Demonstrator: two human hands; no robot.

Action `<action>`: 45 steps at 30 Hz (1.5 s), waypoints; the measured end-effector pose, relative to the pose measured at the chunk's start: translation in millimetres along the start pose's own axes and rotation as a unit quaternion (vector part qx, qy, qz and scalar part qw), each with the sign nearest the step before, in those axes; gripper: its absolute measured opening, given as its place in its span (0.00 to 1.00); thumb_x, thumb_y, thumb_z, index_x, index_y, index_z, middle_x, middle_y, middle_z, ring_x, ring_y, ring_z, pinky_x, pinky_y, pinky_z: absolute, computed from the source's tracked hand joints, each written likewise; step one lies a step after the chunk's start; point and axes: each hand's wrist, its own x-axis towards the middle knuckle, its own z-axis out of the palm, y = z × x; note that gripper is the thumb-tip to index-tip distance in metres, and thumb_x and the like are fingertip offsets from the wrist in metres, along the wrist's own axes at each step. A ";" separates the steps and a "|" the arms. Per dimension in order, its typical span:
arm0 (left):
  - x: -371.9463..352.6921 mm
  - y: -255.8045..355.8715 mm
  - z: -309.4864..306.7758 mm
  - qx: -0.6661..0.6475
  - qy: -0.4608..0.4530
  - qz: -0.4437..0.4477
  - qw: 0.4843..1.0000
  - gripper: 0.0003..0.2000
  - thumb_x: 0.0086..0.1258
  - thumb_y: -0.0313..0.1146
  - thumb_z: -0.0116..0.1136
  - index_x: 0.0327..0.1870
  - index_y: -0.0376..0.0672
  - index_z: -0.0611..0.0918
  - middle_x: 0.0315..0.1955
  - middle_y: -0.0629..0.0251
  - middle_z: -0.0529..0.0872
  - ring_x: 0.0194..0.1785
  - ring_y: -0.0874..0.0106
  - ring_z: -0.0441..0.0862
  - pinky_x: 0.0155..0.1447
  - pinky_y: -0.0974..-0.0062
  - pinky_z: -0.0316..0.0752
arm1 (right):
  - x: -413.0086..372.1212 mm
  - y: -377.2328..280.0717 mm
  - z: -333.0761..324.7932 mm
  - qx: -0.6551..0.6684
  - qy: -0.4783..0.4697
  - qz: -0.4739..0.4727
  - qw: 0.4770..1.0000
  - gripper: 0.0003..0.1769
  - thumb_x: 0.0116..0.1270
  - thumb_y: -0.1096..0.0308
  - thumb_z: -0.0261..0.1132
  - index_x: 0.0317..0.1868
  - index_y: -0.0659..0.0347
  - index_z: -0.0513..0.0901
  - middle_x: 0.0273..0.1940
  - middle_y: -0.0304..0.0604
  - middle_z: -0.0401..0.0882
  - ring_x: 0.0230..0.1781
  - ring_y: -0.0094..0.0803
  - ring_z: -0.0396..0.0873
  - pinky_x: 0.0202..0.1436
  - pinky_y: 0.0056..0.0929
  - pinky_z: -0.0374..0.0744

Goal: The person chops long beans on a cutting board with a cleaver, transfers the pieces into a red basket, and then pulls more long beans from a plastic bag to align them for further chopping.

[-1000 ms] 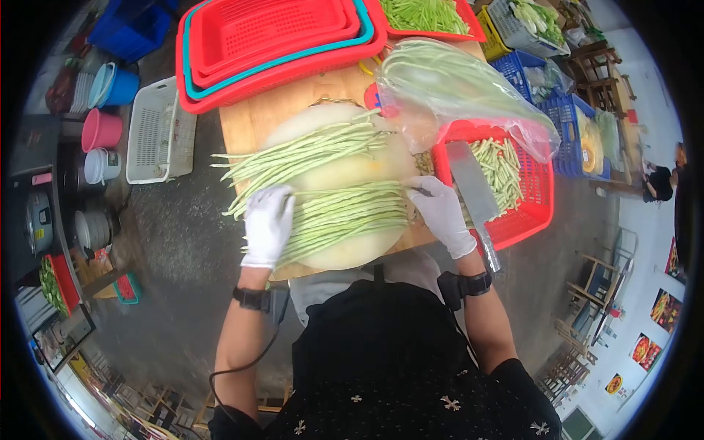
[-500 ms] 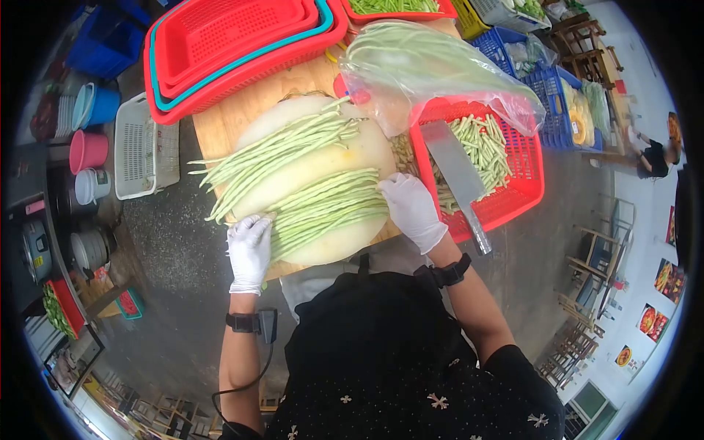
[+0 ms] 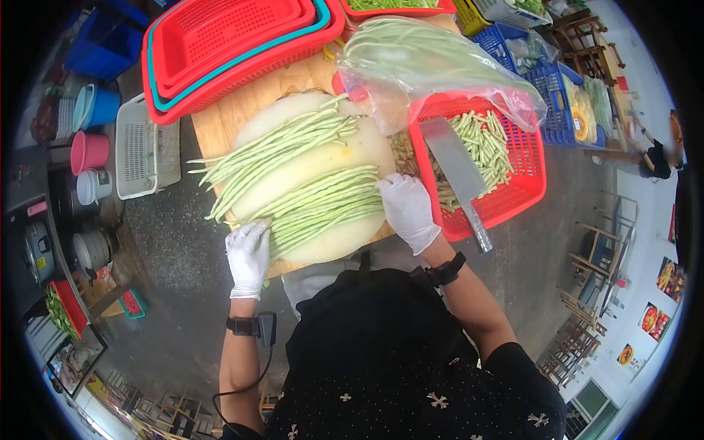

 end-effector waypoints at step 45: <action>44.9 81.8 63.4 -0.055 -0.046 0.028 0.997 0.08 0.67 0.32 0.78 0.44 0.49 0.91 0.47 0.67 0.90 0.53 0.59 0.85 0.62 0.58 0.75 | 6.4 -17.8 -2.7 -0.033 -0.051 0.010 0.998 0.05 0.65 0.70 0.66 0.41 0.54 0.82 0.39 0.42 0.80 0.40 0.38 0.83 0.42 0.39 0.79</action>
